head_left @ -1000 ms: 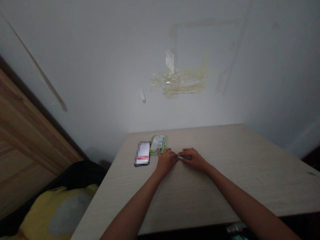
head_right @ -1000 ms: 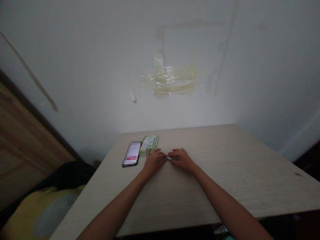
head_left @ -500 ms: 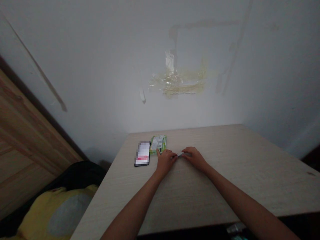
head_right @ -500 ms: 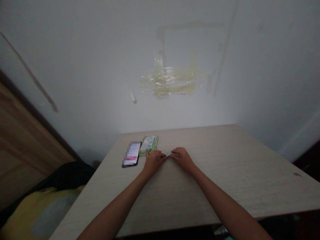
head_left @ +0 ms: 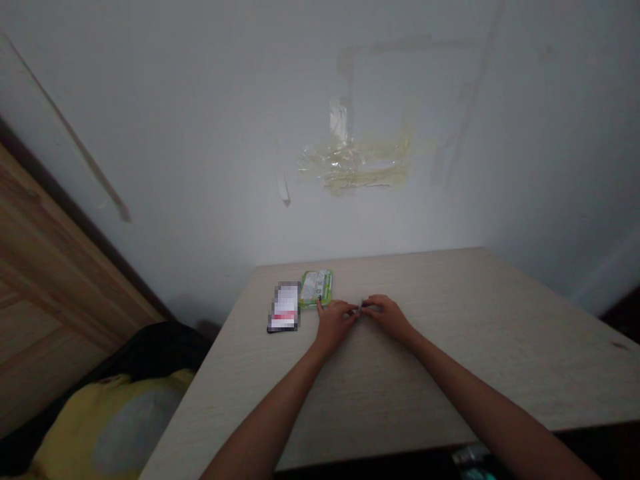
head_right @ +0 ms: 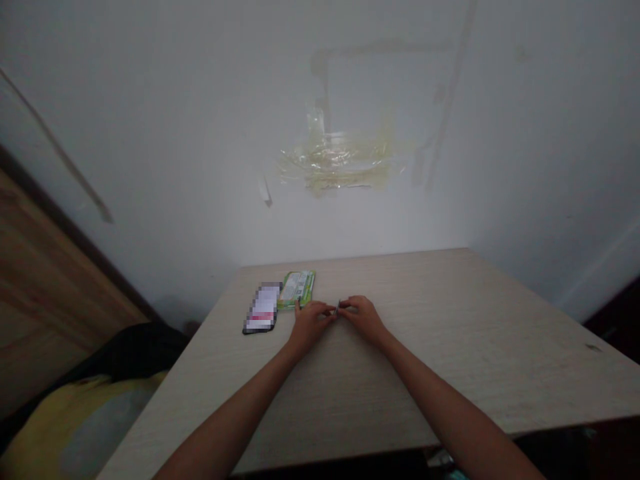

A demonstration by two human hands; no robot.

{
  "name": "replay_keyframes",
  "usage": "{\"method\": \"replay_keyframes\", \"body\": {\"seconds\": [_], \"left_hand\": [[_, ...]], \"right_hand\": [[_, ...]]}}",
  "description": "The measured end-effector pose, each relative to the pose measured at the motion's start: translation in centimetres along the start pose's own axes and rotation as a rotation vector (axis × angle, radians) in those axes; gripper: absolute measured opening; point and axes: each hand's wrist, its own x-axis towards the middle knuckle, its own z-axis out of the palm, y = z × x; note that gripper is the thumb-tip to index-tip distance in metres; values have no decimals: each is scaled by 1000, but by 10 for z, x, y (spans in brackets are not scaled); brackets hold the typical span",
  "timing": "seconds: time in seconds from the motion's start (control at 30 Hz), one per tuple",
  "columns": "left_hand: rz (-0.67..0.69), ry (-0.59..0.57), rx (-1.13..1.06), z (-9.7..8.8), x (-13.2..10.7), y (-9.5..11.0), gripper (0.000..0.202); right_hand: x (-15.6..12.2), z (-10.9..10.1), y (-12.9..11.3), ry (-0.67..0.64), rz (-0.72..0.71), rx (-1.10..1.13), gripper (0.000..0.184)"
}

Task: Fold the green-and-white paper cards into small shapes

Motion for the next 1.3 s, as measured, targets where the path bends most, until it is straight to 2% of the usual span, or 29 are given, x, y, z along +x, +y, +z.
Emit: {"method": "replay_keyframes", "body": {"seconds": [0.17,0.5,1.03,1.3], "left_hand": [[-23,12,23,2,0,-1,16],[14,64,74,6,-2,-4,15],[13,56,67,4,-3,-3,20],[0,58,142,7,-2,-3,18]], "right_hand": [[0,0,-2,3,26,6,20],[0,-1,-1,1,47,4,20],[3,1,8,-32,-80,-50,15],[3,1,9,-49,-137,-61,15]]}}
